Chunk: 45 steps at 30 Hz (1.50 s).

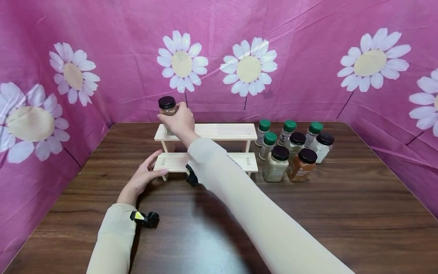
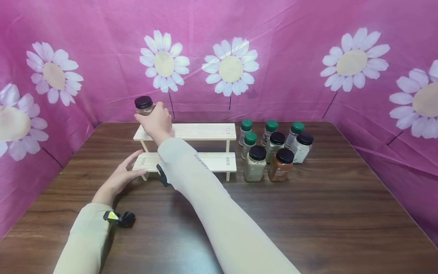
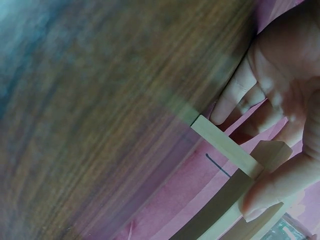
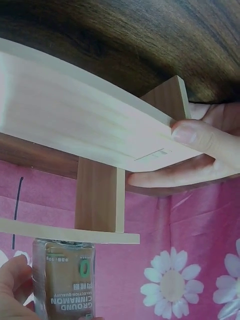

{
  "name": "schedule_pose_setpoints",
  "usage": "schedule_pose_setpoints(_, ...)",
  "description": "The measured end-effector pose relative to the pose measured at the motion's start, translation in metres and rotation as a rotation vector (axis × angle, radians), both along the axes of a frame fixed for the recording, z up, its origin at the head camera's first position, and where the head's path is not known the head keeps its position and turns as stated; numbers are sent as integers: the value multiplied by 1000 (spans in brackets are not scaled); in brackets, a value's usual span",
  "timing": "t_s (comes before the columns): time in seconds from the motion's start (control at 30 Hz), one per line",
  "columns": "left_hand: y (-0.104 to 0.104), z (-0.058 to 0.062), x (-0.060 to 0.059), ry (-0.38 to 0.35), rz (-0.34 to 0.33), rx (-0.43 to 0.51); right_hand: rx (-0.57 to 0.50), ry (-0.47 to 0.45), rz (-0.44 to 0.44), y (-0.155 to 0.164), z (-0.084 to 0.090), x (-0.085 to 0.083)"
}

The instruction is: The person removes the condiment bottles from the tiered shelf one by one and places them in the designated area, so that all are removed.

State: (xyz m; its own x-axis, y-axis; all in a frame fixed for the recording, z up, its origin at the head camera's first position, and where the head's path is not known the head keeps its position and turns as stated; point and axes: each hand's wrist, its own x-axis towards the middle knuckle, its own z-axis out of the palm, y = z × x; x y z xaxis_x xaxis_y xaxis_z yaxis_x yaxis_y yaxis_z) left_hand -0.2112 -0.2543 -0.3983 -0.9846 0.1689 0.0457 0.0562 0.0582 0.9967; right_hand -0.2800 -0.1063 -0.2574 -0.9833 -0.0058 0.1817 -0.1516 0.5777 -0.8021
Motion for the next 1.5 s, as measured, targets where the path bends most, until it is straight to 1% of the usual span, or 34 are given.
schedule_pose_setpoints(0.4, 1, 0, 2, -18, 13, -18, -70, 16, -2, 6, -4, 0)
schedule_pose_setpoints(0.6, 2, 0, 3, -26, 12, -6, -73, 21, -12, 16, -5, -2)
schedule_pose_setpoints(0.73, 3, 0, 3, -20, 12, -2, -104, 27, -10, 25, -4, -5)
schedule_pose_setpoints(0.83, 4, 1, 3, -13, 8, -2, -130, 34, -8, 33, 0, -6)
schedule_pose_setpoints(1.03, 3, 0, 2, -11, 16, -8, -153, 50, 7, 50, 14, -5)
schedule_pose_setpoints(1.27, 2, 1, 0, 12, 19, -31, -147, 67, 16, 70, 29, -7)
schedule_pose_setpoints(1.5, 1, 2, 0, -2, 27, -38, -156, 59, 27, 88, 42, -8)
